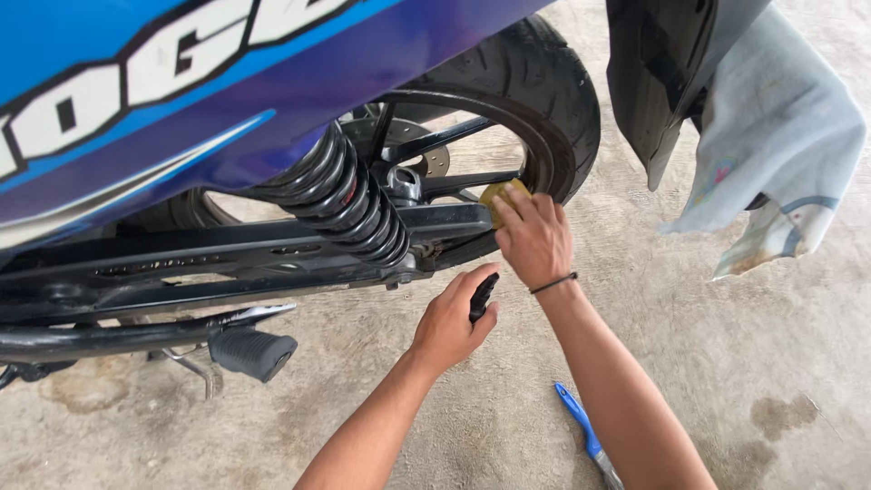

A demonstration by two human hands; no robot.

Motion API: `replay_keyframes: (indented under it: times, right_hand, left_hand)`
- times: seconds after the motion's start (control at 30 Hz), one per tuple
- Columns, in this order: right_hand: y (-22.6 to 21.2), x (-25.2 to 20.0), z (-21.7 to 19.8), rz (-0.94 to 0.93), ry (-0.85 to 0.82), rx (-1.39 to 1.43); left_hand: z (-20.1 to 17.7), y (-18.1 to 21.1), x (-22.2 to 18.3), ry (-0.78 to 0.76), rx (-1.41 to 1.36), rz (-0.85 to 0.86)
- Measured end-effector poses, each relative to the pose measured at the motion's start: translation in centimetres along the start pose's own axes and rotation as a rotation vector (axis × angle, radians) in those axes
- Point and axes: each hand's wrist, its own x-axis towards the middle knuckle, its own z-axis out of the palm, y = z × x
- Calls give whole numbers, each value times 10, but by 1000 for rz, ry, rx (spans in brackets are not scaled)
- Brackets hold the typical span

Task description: The person cleans the rear wheel and swingarm of a blue motorcycle using a yellow sponge and a spray bottle. They repeatedly spray the cleaning solution onto the wheel spokes and swingarm, then wipe the surfaces with the sponge to remove dirt.

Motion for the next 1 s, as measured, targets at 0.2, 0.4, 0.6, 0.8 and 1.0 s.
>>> replay_keyframes:
  times: [0.2, 0.4, 0.6, 0.8, 1.0]
  right_hand:
    - [11, -77, 132, 19, -163, -25]
    - [3, -86, 176, -241, -97, 147]
    - [-38, -55, 222, 4, -13, 34]
    - [-14, -29, 194, -35, -192, -82]
    - [-48, -20, 196, 96, -309, -97]
  left_hand:
    - [11, 4, -6, -57, 11, -33]
    - [2, -7, -17, -41, 1, 27]
    - [-12, -19, -18, -48, 74, -37]
    - [-12, -33, 1, -100, 34, -141]
    - [-4, -36, -10, -77, 18, -82]
